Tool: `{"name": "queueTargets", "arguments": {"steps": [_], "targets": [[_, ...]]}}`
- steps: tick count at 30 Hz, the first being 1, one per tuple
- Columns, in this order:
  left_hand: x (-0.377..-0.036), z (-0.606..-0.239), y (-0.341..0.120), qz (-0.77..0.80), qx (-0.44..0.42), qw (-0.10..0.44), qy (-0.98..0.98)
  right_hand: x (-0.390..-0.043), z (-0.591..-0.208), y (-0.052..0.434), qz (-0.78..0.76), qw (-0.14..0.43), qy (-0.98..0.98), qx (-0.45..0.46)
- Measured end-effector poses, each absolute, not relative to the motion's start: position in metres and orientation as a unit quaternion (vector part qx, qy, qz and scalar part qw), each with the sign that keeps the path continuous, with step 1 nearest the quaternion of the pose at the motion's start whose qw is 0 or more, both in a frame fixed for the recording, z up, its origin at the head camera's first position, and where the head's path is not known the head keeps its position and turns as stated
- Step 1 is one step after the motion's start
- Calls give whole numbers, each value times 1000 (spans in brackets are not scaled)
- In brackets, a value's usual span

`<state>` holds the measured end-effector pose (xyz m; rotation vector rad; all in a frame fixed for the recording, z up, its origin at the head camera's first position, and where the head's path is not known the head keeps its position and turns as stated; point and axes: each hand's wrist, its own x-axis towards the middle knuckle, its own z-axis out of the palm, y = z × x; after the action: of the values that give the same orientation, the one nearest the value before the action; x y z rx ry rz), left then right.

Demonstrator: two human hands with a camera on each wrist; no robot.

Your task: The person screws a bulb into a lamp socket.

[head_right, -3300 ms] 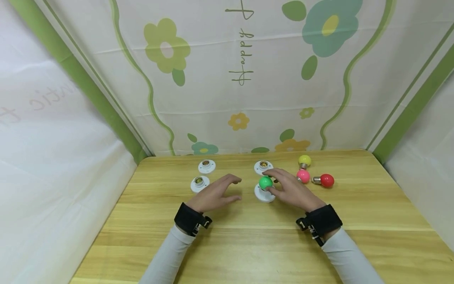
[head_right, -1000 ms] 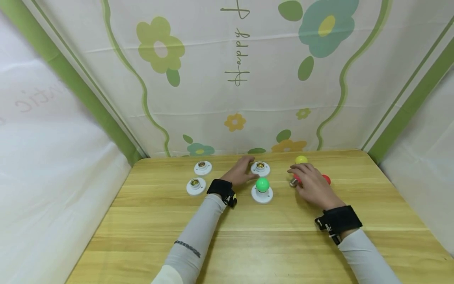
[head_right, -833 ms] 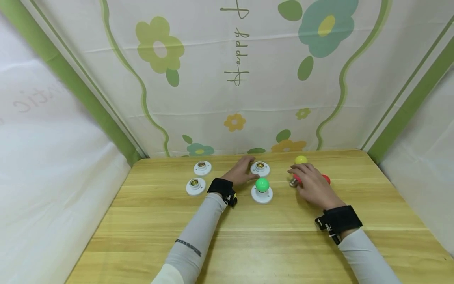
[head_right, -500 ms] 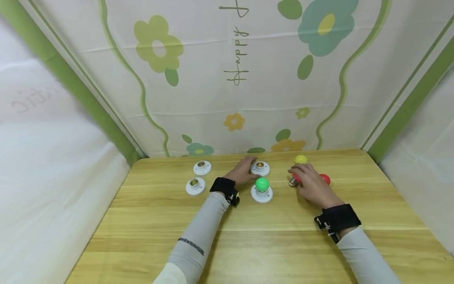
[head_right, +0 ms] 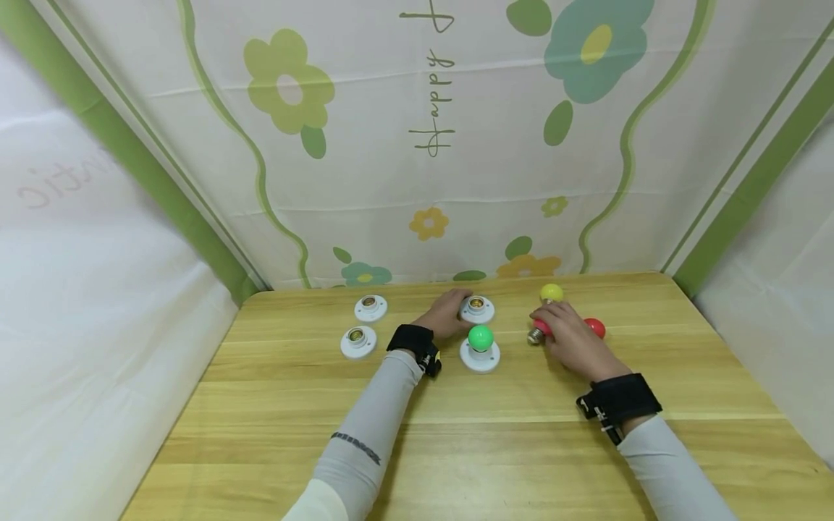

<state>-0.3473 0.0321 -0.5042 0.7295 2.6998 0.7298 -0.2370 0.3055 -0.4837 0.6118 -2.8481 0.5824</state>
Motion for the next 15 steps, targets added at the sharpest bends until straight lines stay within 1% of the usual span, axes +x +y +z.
{"name": "queueTargets", "arguments": {"steps": [9, 15], "targets": [[-349, -508, 30, 247, 243, 126, 930, -234, -483, 304, 196, 89, -955, 203], [-348, -507, 30, 244, 251, 125, 928, -235, -483, 304, 194, 82, -956, 202]]}}
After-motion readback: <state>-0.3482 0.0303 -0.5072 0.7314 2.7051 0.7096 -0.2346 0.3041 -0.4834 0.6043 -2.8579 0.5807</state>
